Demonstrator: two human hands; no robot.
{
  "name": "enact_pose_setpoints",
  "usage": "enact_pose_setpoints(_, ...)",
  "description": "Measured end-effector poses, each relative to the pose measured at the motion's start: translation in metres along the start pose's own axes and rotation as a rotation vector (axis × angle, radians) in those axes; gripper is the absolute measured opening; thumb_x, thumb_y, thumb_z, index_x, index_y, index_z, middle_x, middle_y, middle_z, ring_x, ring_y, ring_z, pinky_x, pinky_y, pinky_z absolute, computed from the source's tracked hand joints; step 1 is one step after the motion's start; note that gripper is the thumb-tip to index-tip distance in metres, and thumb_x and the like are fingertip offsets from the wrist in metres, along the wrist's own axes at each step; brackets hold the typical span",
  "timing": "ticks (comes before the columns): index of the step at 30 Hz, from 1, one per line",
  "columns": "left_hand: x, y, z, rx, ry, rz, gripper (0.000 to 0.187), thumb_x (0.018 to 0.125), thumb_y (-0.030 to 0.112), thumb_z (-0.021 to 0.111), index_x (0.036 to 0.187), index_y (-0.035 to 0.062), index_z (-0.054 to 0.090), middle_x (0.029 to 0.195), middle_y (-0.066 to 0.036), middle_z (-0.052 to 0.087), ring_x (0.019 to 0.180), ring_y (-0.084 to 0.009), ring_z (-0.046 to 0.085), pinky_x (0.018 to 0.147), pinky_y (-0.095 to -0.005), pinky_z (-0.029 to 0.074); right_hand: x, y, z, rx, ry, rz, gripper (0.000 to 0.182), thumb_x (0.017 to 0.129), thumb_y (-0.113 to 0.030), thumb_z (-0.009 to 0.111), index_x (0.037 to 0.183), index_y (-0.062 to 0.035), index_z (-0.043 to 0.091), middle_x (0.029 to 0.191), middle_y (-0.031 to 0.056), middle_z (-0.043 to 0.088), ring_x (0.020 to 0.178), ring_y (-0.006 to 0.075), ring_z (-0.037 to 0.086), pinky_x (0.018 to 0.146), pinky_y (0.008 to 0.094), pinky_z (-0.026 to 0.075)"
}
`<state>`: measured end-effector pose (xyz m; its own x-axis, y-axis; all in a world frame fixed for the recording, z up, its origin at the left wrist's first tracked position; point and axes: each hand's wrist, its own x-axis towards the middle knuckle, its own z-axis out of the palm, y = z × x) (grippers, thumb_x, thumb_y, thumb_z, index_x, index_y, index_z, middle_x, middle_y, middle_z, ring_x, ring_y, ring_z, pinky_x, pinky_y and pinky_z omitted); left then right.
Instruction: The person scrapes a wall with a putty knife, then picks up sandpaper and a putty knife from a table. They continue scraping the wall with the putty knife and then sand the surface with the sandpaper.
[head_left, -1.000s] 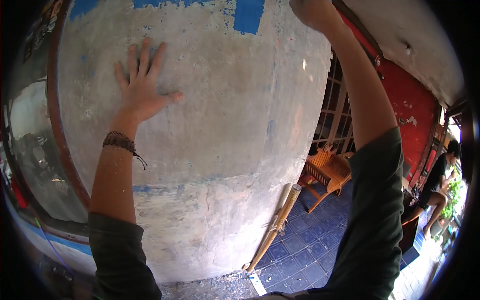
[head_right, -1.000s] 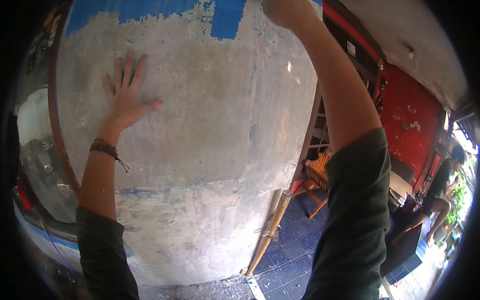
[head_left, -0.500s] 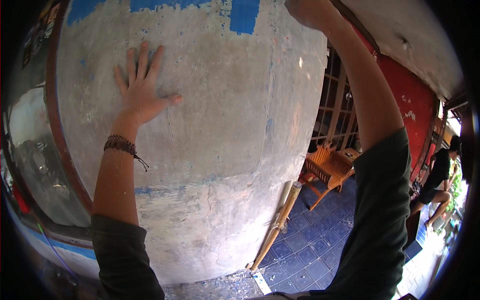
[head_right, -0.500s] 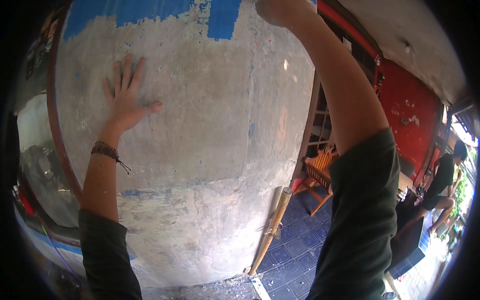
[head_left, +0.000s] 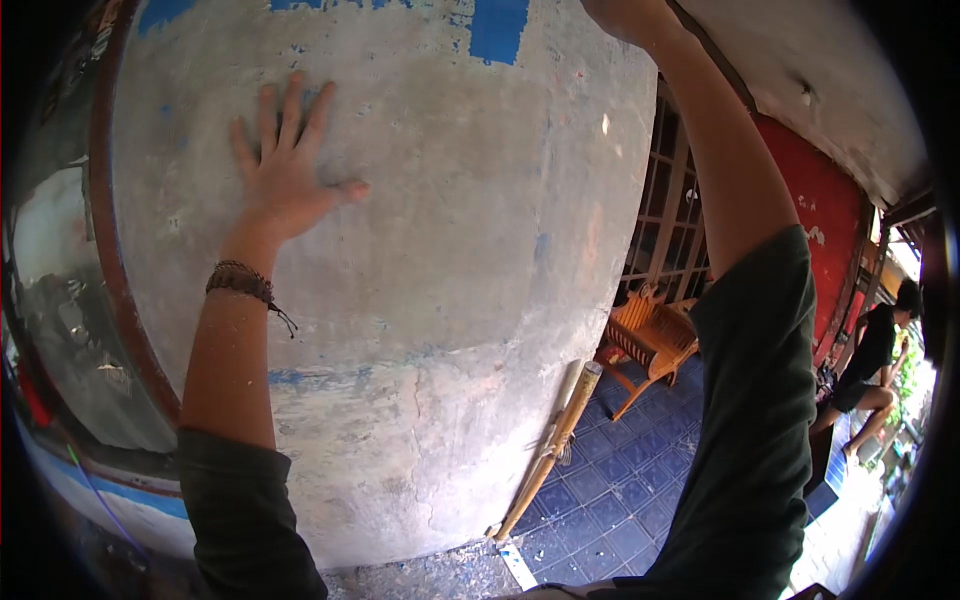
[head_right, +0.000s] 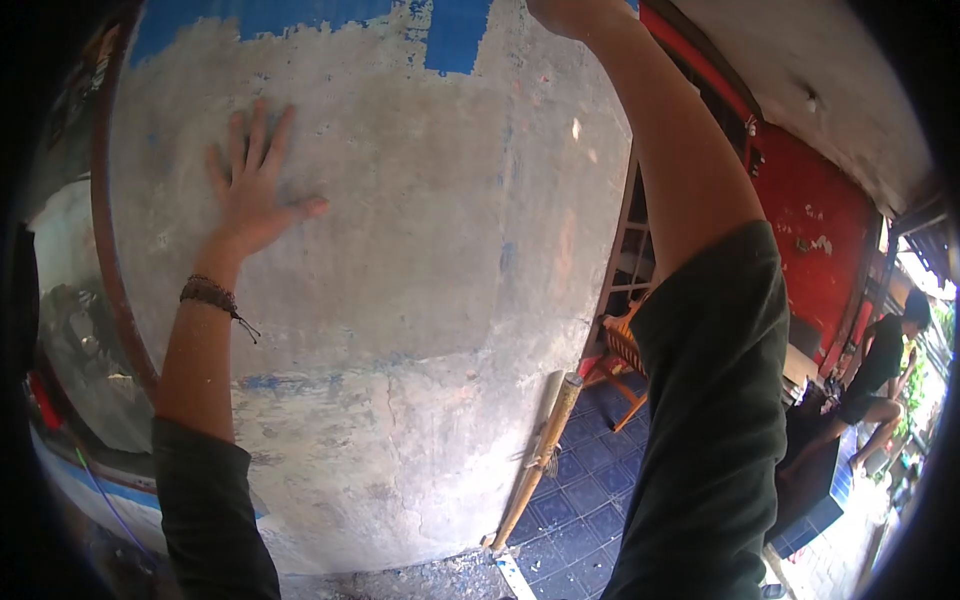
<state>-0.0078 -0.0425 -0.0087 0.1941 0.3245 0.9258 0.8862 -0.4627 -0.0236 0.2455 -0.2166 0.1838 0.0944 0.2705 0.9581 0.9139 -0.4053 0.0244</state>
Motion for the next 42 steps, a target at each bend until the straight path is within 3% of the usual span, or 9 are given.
enact_pose_setpoints(14, 0.001, 0.001, 0.000, -0.025, 0.005, 0.006, 0.116, 0.063, 0.054, 0.080, 0.153, 0.0291, 0.011, 0.161, -0.002, -0.004, 0.147, -0.0265, -0.011, 0.114, -0.0566, -0.010, 0.029, 0.025, 0.018, -0.724, -0.097, -0.477, 0.039, 0.091, -0.024, 0.043, 0.097, 0.0062, 0.067, 0.107, 0.0271, 0.064, 0.101, 0.0409, 0.063, 0.087, 0.0489, 0.050)
enact_pose_setpoints(21, 0.001, 0.001, 0.002, 0.008, -0.007, 0.013, 0.111, 0.067, 0.059, 0.075, 0.153, 0.0298, 0.011, 0.161, -0.002, -0.002, 0.147, -0.0260, -0.011, 0.114, -0.0568, -0.010, 0.037, 0.010, 0.006, -0.240, 0.052, -0.162, 0.031, 0.089, -0.014, 0.044, 0.092, 0.0043, 0.069, 0.108, 0.0251, 0.065, 0.101, 0.0386, 0.064, 0.082, 0.0478, 0.052)
enact_pose_setpoints(24, -0.001, 0.001, 0.000, 0.004, -0.008, 0.006, 0.111, 0.067, 0.059, 0.075, 0.153, 0.0297, 0.011, 0.161, -0.002, -0.002, 0.147, -0.0260, -0.010, 0.114, -0.0569, -0.010, 0.041, 0.016, 0.004, -0.897, -0.194, -0.582, 0.028, 0.087, -0.014, 0.048, 0.091, 0.0024, 0.070, 0.103, 0.0247, 0.067, 0.098, 0.0382, 0.065, 0.084, 0.0478, 0.051)
enact_pose_setpoints(27, 0.000, 0.000, 0.002, -0.001, 0.001, 0.016, 0.111, 0.067, 0.059, 0.075, 0.153, 0.0297, 0.011, 0.161, -0.002, -0.001, 0.147, -0.0261, -0.010, 0.114, -0.0571, -0.010, 0.068, 0.033, 0.020, -0.674, 0.015, -0.518, 0.022, 0.082, -0.014, 0.053, 0.082, -0.0001, 0.069, 0.087, 0.0211, 0.069, 0.082, 0.0352, 0.068, 0.080, 0.0479, 0.052)
enact_pose_setpoints(32, 0.000, 0.006, -0.006, 0.000, -0.038, -0.007, 0.110, 0.068, 0.058, 0.074, 0.153, 0.0297, 0.011, 0.161, -0.002, -0.003, 0.147, -0.0266, -0.011, 0.114, -0.0575, -0.010, 0.038, 0.055, 0.024, -1.044, 0.367, -0.848, 0.021, 0.081, -0.014, 0.053, 0.076, -0.0002, 0.068, 0.080, 0.0216, 0.068, 0.079, 0.0333, 0.069, 0.078, 0.0508, 0.052)
enact_pose_setpoints(33, -0.001, 0.008, -0.010, 0.036, -0.078, -0.029, 0.110, 0.068, 0.058, 0.074, 0.153, 0.0298, 0.010, 0.161, -0.002, -0.004, 0.147, -0.0267, -0.011, 0.114, -0.0575, -0.010, 0.030, 0.041, 0.048, -0.352, 0.579, -0.406, 0.022, 0.082, -0.013, 0.052, 0.076, 0.0008, 0.069, 0.084, 0.0233, 0.068, 0.083, 0.0348, 0.069, 0.074, 0.0512, 0.053)
enact_pose_setpoints(34, 0.001, 0.009, -0.014, 0.076, -0.117, -0.050, 0.110, 0.068, 0.058, 0.074, 0.153, 0.0299, 0.010, 0.161, -0.002, -0.005, 0.147, -0.0268, -0.012, 0.114, -0.0574, -0.010, 0.045, 0.036, 0.041, -0.350, 0.594, -0.412, 0.022, 0.082, -0.013, 0.052, 0.076, 0.0008, 0.069, 0.084, 0.0233, 0.068, 0.083, 0.0348, 0.069, 0.074, 0.0512, 0.053)
enact_pose_setpoints(36, -0.001, 0.006, -0.008, 0.038, -0.086, -0.024, 0.112, 0.067, 0.055, 0.076, 0.153, 0.0286, 0.010, 0.161, -0.003, -0.005, 0.147, -0.0278, -0.011, 0.114, -0.0581, -0.010, 0.069, 0.029, 0.023, -0.771, -0.001, -0.556, 0.023, 0.083, -0.012, 0.051, 0.077, 0.0017, 0.069, 0.088, 0.0230, 0.069, 0.085, 0.0368, 0.068, 0.073, 0.0495, 0.054)
enact_pose_setpoints(42, 0.000, 0.000, -0.004, -0.044, -0.021, 0.023, 0.115, 0.065, 0.051, 0.079, 0.153, 0.0271, 0.011, 0.161, -0.004, -0.004, 0.147, -0.0287, -0.010, 0.113, -0.0593, -0.009, 0.050, 0.031, 0.013, -0.757, -0.003, -0.581, 0.023, 0.083, -0.012, 0.051, 0.079, 0.0000, 0.070, 0.088, 0.0209, 0.069, 0.083, 0.0377, 0.068, 0.069, 0.0461, 0.055)
